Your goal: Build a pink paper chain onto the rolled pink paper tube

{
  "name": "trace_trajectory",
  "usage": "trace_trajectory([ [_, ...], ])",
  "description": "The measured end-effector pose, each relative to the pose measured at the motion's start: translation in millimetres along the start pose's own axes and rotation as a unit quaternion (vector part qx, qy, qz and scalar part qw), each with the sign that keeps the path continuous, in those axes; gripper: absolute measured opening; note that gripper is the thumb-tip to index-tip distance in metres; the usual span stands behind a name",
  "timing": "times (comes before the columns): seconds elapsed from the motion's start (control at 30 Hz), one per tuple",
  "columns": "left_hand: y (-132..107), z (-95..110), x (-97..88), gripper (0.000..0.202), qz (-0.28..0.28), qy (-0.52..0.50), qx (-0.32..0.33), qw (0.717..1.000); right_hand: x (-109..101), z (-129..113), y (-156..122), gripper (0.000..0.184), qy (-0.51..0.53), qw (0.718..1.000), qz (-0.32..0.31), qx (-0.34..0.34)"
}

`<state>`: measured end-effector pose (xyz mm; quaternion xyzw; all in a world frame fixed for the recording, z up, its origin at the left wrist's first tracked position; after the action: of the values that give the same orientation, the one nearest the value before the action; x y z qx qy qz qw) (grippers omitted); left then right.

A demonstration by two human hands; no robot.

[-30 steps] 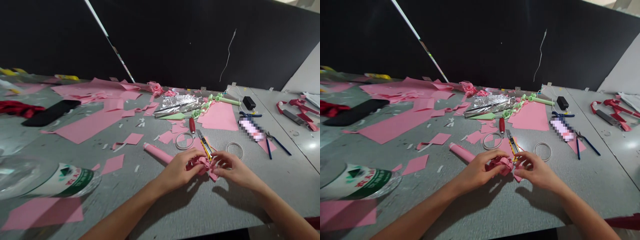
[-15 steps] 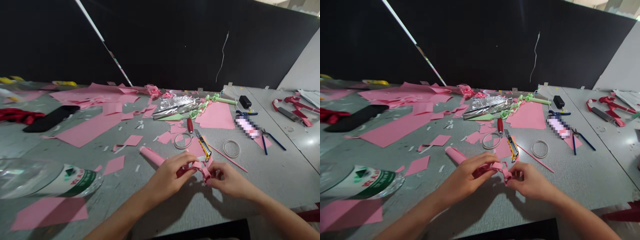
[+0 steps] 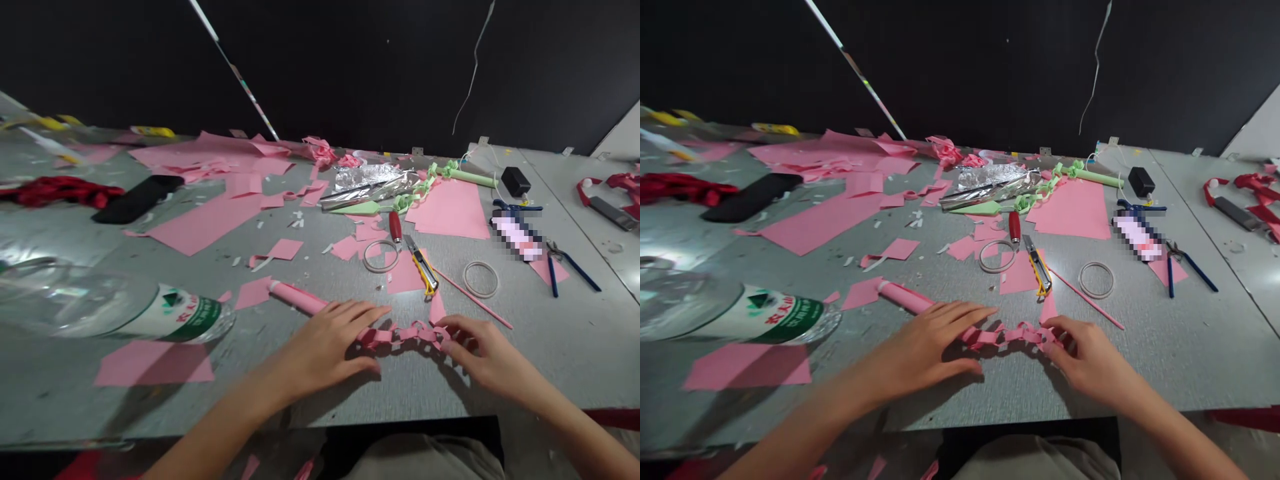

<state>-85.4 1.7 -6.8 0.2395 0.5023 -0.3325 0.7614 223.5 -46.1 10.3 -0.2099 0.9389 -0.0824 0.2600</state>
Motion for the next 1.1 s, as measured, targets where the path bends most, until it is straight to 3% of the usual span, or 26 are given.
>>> trace_trajectory([
  [0.07, -6.8, -5.9, -1.0, 0.052, -0.006, 0.004, 0.009, 1.0, -3.8, 4.4, -2.1, 0.034, -0.005, 1.0, -0.002, 0.003],
  [0.13, -11.8, -12.0, 0.7, 0.024, 0.013, 0.005, 0.016, 1.0, -6.6, 7.5, -4.6, 0.037, -0.009, 1.0, -0.014, 0.005],
  [0.2, -14.3, -17.0, 4.1, 0.01, 0.037, 0.006, 0.018, 0.999, -8.2, 8.9, -7.6, 0.038, -0.015, 0.999, -0.03, 0.008],
  [0.43, -12.1, -16.2, 6.2, 0.016, 0.064, 0.042, -0.003, 0.997, -8.9, 5.6, -17.2, 0.038, -0.001, 0.997, -0.076, 0.024],
  [0.6, -10.6, -5.9, 0.2, 0.012, 0.112, 0.052, 0.011, 0.992, -8.7, 0.7, -20.6, 0.032, -0.043, 0.995, -0.091, -0.013],
  [0.83, -16.6, 6.5, -2.2, 0.014, 0.183, 0.086, 0.039, 0.979, -13.0, 2.7, -24.4, 0.039, -0.1, 0.991, -0.074, -0.056],
  [1.1, -14.4, 12.0, -2.8, 0.015, 0.175, 0.068, 0.04, 0.981, -15.0, 0.7, -16.4, 0.033, -0.134, 0.986, -0.075, -0.06],
])
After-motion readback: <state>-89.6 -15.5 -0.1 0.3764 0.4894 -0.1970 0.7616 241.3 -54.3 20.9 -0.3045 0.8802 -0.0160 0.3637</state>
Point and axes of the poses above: each hand's wrist, its own y-axis towards the middle knuckle, its own x-axis out of the palm, z = x × y, the point moved 1 cm from there along y, towards the middle knuckle, and after that the axes turned 4 degrees about -z, right-handed, at the moved point
